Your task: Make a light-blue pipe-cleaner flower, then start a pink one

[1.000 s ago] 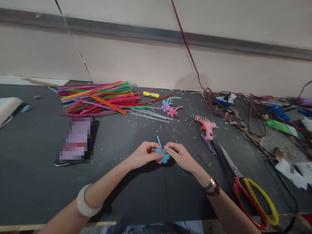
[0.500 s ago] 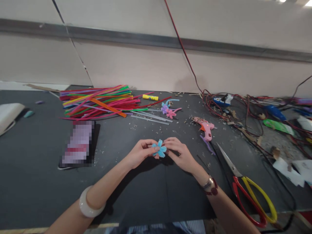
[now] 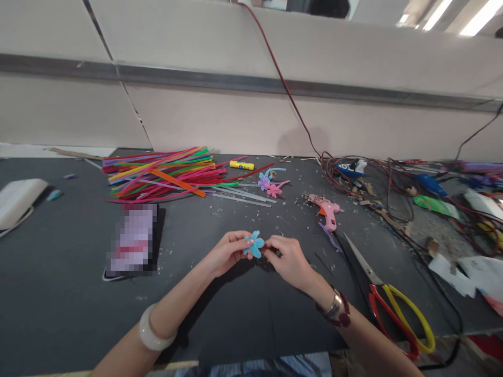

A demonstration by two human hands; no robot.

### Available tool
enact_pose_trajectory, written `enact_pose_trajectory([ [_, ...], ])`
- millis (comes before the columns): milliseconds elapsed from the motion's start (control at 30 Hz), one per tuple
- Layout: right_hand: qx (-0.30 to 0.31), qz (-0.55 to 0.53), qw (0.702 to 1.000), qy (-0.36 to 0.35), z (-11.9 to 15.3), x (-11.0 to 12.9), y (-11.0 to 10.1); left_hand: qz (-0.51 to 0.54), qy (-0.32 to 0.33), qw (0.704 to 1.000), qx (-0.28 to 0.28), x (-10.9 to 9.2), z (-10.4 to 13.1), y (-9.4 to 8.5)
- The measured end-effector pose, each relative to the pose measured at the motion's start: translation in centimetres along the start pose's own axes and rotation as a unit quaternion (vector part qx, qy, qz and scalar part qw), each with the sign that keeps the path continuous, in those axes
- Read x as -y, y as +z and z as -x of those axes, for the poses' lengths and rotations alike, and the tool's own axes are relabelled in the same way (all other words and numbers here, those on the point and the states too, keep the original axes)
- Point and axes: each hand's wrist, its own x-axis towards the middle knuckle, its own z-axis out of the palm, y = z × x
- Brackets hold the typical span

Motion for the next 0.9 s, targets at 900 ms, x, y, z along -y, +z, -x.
enact_pose_trajectory([
  [900, -0.144, -0.138, 0.979, 0.040, 0.8, -1.2, 0.3, -0.296, 0.212, 0.930, -0.055, 0.1, 0.5, 1.5],
])
